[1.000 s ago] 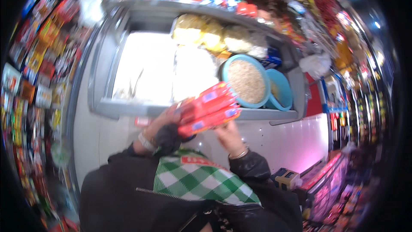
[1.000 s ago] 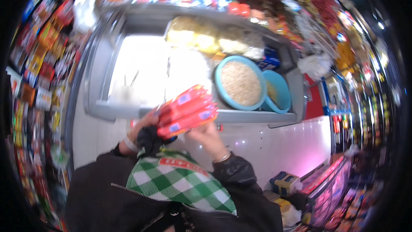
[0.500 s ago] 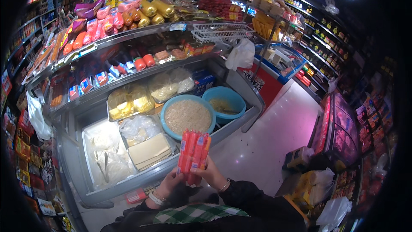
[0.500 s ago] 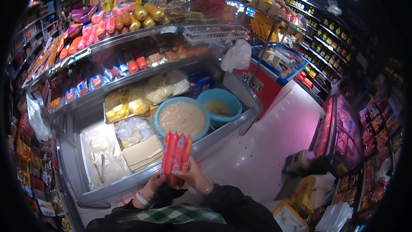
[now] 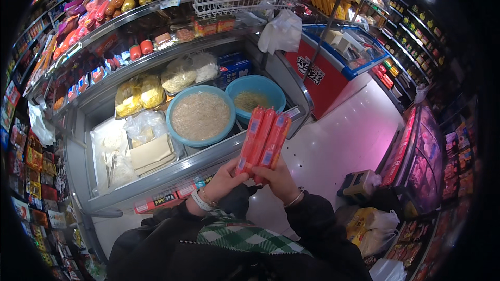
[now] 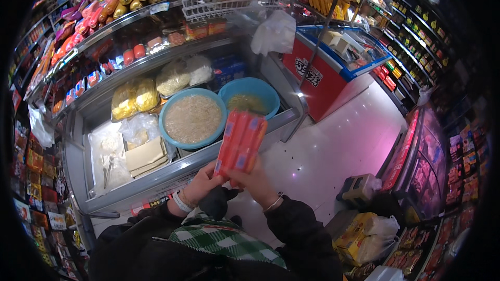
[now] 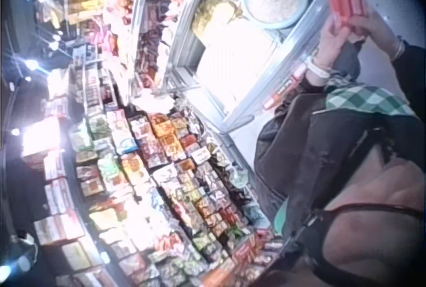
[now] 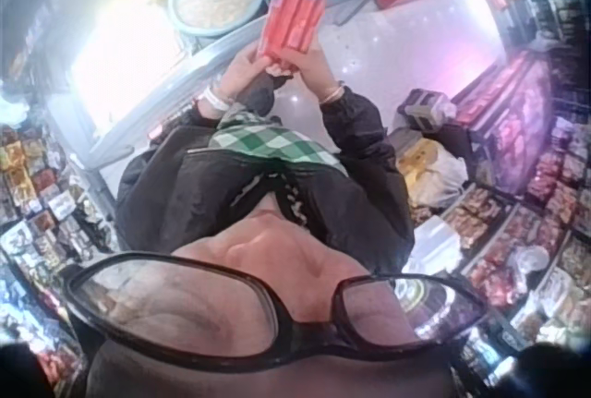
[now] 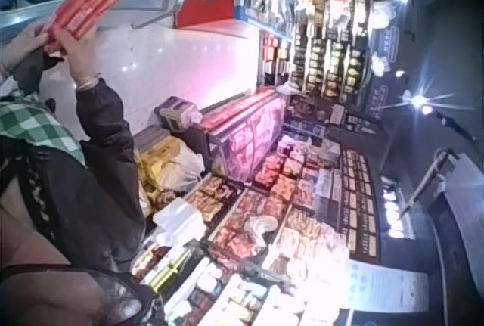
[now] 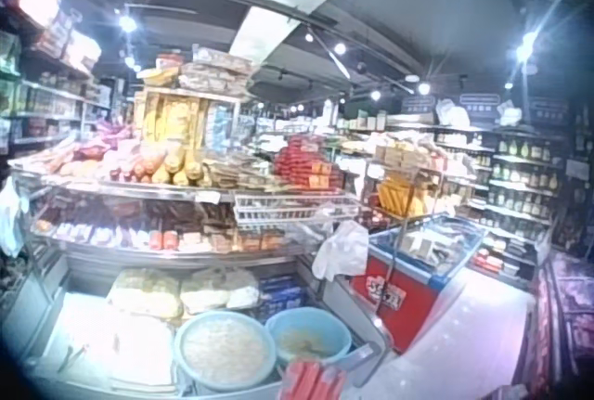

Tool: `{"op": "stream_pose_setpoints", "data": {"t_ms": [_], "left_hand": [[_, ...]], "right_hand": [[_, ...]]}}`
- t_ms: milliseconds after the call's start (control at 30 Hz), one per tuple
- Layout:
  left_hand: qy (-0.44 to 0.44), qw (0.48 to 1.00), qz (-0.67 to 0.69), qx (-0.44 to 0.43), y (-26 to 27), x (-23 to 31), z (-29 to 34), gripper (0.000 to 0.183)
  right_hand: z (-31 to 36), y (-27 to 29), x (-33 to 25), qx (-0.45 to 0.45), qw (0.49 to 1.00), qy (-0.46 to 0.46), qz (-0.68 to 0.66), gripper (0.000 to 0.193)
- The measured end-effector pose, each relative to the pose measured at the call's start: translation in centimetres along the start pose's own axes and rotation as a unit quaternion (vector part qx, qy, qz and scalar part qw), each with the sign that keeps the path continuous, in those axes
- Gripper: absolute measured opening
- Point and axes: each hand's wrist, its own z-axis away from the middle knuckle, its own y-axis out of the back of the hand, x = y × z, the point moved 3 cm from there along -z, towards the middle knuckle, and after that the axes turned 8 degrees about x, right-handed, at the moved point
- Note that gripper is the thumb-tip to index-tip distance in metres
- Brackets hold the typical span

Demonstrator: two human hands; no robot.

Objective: The person portions noodles and bean sprouts from a refrigerated display into a plastic bag using tongs. They first place noodles into the bag, then add bean sprouts, and finally tie the bag closed.

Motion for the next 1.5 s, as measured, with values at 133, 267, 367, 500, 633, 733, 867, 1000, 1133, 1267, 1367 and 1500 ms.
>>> {"op": "stream_pose_setpoints", "data": {"t_ms": [133,267,367,500,633,733,867,1000,1133,1267,1367,1500], "left_hand": [[-0.017,0.996,-0.083,0.013,-1.1,1.3,-3.2,0.052],[0.157,0.972,0.161,0.068,1.7,-1.2,-4.7,0.053],[0.183,0.942,0.254,0.119,4.4,-2.8,-5.4,0.051],[0.132,0.942,0.257,0.172,6.7,-3.2,-7.2,0.049],[0.112,0.930,0.259,0.237,7.6,-3.5,-9.1,0.050],[0.068,0.941,0.223,0.244,8.4,-3.3,-10.2,0.048],[0.034,0.934,0.210,0.286,9.6,-3.1,-9.2,0.044],[-0.041,0.915,0.174,0.362,9.3,-3.1,-7.3,0.042],[-0.076,0.854,0.150,0.492,7.3,-4.5,-5.8,0.044],[-0.060,0.758,0.223,0.610,5.9,-5.6,-6.4,0.052],[-0.031,0.721,0.204,0.662,4.6,-5.5,-7.5,0.052],[-0.006,0.689,0.194,0.698,3.0,-4.9,-9.3,0.052]], "right_hand": [[-2.6,3.3,-2.5,-0.019,0.999,0.017,0.025,0.050],[-6.1,6.5,-5.2,0.003,0.993,0.087,0.086,0.065],[-10.0,8.2,-9.1,0.019,0.940,0.227,0.254,0.079],[-16.3,9.0,-16.1,0.055,0.775,0.433,0.457,0.087],[-22.7,9.4,-22.4,0.050,0.589,0.573,0.568,0.086],[-27.4,9.7,-26.2,0.061,0.545,0.595,0.587,0.087],[-34.1,9.3,-31.8,0.074,0.474,0.620,0.621,0.092],[-41.2,7.2,-37.4,0.108,0.403,0.644,0.641,0.092],[-48.1,4.6,-42.2,0.119,0.406,0.630,0.652,0.090],[-54.1,1.9,-45.7,0.133,0.396,0.625,0.660,0.091],[-58.2,0.2,-47.8,0.132,0.404,0.639,0.641,0.093],[-63.2,-1.1,-49.6,0.135,0.414,0.643,0.630,0.093]]}}
